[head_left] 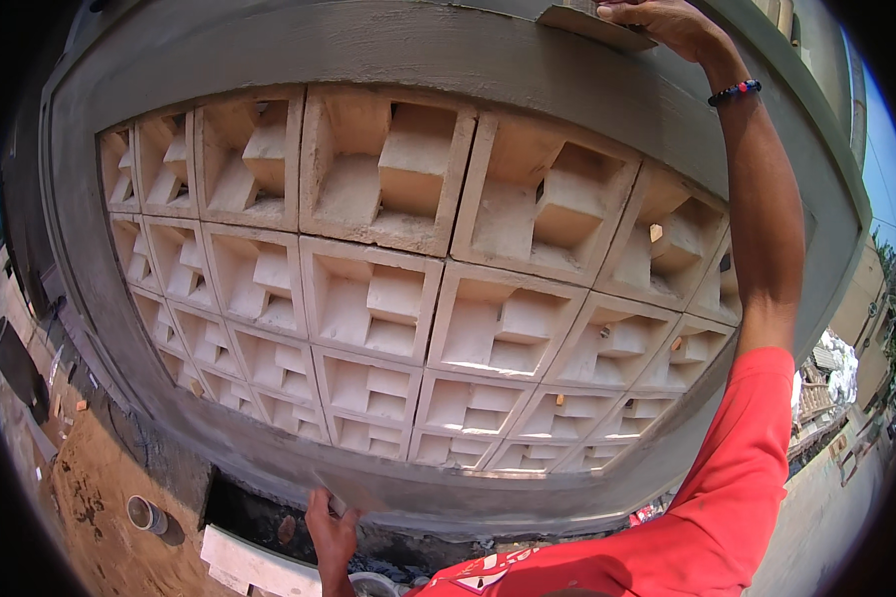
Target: The person applies and smooths wet plaster onto a decorative lattice wall using a trowel and a smaller finishing tool. They repeatedly scoop material from a bucket and spread it over the wall surface, working methodically across the visible area.
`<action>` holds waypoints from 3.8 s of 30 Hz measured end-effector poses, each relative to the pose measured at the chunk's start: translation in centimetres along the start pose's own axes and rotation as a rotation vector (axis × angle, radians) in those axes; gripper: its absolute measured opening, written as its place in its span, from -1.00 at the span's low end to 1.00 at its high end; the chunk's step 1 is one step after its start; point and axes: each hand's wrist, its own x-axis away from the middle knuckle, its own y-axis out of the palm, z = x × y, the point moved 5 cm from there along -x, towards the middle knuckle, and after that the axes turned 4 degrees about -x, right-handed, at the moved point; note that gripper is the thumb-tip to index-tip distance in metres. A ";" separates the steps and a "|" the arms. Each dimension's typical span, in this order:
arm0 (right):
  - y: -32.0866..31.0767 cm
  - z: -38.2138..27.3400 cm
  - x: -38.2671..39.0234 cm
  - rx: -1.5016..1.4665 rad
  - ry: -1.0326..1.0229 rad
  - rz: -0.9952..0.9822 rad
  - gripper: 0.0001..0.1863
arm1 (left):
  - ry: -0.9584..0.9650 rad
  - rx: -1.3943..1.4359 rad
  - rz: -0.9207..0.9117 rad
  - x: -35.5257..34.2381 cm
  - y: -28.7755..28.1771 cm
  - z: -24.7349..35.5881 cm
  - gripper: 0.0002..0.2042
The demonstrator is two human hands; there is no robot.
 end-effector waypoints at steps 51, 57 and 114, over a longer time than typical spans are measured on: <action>-26.7 28.4 44.2 0.179 0.685 0.426 -0.57 | 0.058 -0.231 -0.444 7.0 18.6 11.6 -0.44; -27.2 32.7 50.3 -0.145 0.620 0.556 -0.52 | 0.077 -0.365 -0.456 6.5 18.3 10.0 -0.40; -2.4 30.2 54.0 -0.141 0.412 1.189 -0.69 | 0.242 0.011 -0.546 5.9 22.3 12.6 -0.74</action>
